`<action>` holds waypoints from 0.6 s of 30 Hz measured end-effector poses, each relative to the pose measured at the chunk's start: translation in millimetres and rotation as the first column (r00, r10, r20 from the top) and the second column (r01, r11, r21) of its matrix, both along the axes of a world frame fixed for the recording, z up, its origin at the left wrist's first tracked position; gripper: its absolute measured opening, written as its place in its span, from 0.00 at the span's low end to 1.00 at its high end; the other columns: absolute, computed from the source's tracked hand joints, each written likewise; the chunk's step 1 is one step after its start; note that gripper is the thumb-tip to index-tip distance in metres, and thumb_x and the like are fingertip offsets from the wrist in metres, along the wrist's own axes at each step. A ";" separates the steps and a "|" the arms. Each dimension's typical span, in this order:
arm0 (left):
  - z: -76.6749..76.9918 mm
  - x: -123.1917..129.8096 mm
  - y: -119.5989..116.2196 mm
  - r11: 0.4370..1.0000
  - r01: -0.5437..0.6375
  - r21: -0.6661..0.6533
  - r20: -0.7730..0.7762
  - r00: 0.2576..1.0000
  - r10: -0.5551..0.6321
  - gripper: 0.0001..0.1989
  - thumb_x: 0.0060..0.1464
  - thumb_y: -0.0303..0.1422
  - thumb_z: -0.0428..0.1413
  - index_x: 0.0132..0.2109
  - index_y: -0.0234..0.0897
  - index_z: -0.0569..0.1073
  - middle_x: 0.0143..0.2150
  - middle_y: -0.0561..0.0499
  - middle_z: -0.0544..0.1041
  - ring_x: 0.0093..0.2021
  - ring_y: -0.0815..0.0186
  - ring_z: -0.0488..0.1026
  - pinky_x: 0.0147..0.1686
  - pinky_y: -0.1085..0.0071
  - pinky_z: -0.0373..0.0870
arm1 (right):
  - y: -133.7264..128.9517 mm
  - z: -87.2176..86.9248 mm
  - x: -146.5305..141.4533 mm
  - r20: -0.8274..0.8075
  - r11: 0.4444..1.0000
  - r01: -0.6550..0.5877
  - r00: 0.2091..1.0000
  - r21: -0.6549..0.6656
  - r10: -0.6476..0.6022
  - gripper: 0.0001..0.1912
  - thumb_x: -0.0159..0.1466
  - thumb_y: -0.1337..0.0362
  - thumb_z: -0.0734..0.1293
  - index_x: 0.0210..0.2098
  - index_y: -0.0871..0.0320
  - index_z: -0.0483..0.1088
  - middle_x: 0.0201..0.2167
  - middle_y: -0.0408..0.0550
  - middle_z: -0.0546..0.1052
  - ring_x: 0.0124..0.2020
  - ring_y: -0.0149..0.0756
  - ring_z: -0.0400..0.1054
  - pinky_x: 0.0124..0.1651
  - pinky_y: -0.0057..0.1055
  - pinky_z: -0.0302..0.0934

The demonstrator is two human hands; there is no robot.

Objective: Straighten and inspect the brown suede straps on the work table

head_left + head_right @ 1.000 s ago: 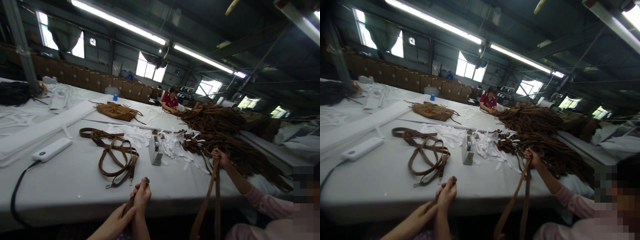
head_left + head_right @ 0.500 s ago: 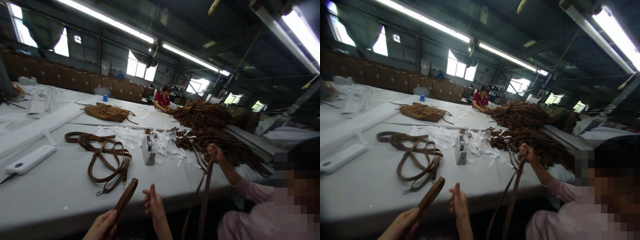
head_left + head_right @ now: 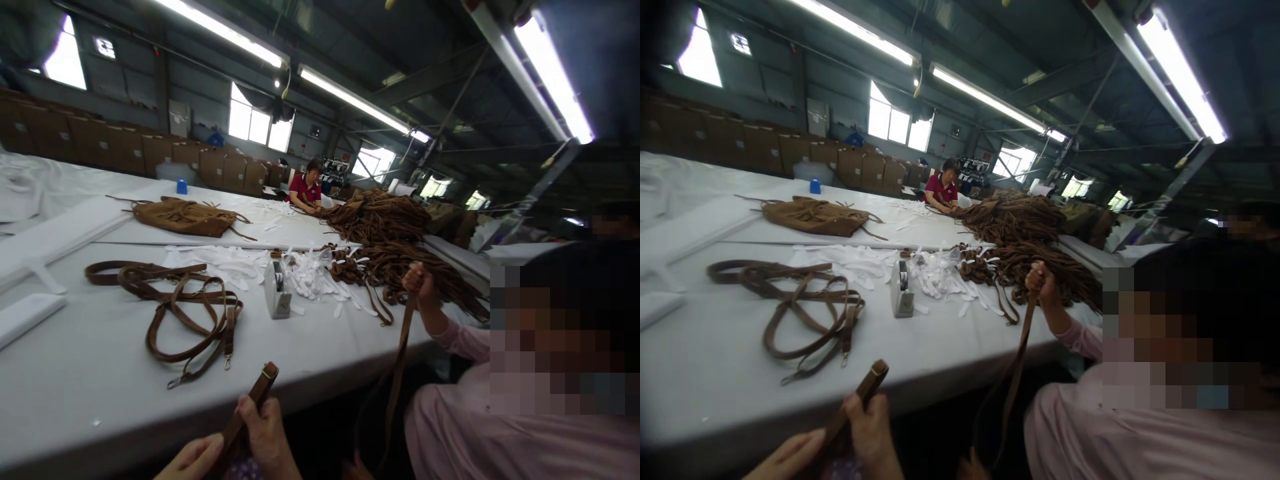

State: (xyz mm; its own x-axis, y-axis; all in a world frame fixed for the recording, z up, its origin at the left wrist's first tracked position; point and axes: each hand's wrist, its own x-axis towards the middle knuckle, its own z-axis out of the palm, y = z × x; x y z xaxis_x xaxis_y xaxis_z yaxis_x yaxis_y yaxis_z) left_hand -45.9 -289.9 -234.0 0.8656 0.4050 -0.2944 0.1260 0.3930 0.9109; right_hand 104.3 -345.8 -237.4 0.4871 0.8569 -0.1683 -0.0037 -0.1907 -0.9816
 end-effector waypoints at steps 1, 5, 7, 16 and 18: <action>9.9 1.5 2.5 1.000 0.022 0.002 0.010 1.000 -0.022 0.36 0.50 0.63 0.47 0.40 0.32 0.74 0.27 0.48 0.72 0.22 0.70 0.60 0.23 0.75 0.54 | 0.4 0.0 -0.2 -0.016 1.000 -0.027 0.999 0.007 0.027 0.29 0.55 0.40 0.65 0.27 0.65 0.70 0.20 0.43 0.67 0.22 0.27 0.58 0.23 0.23 0.54; 29.5 17.5 8.5 0.999 -0.030 0.040 -0.017 0.999 0.031 0.33 0.51 0.61 0.47 0.35 0.31 0.73 0.27 0.48 0.72 0.26 0.68 0.65 0.26 0.75 0.58 | 6.1 3.5 2.4 -0.001 0.996 -0.091 0.996 -0.003 0.091 0.30 0.57 0.40 0.63 0.23 0.65 0.69 0.17 0.42 0.64 0.19 0.25 0.55 0.21 0.23 0.50; 21.7 26.9 8.0 0.997 -0.073 0.035 -0.036 0.997 0.074 0.32 0.48 0.61 0.52 0.32 0.31 0.72 0.24 0.49 0.71 0.23 0.69 0.64 0.23 0.75 0.57 | 7.4 5.5 6.4 0.065 0.999 -0.032 0.997 -0.025 0.033 0.29 0.57 0.41 0.62 0.23 0.64 0.69 0.17 0.42 0.64 0.19 0.26 0.55 0.21 0.23 0.50; -24.7 33.3 7.8 0.991 -0.063 -0.115 0.051 0.996 0.070 0.30 0.49 0.58 0.53 0.31 0.30 0.70 0.21 0.48 0.72 0.16 0.73 0.61 0.16 0.78 0.52 | 0.4 7.7 12.7 0.105 0.986 -0.164 0.981 -0.028 0.166 0.28 0.60 0.42 0.60 0.20 0.61 0.63 0.16 0.41 0.61 0.20 0.26 0.53 0.20 0.23 0.46; -27.9 31.9 7.7 0.994 -0.085 -0.073 0.053 0.995 0.089 0.29 0.49 0.58 0.54 0.31 0.31 0.69 0.21 0.49 0.72 0.16 0.73 0.61 0.16 0.78 0.52 | -0.5 11.2 10.0 0.111 0.988 -0.153 0.982 0.004 0.152 0.27 0.59 0.42 0.61 0.19 0.61 0.63 0.17 0.41 0.61 0.20 0.26 0.53 0.22 0.23 0.47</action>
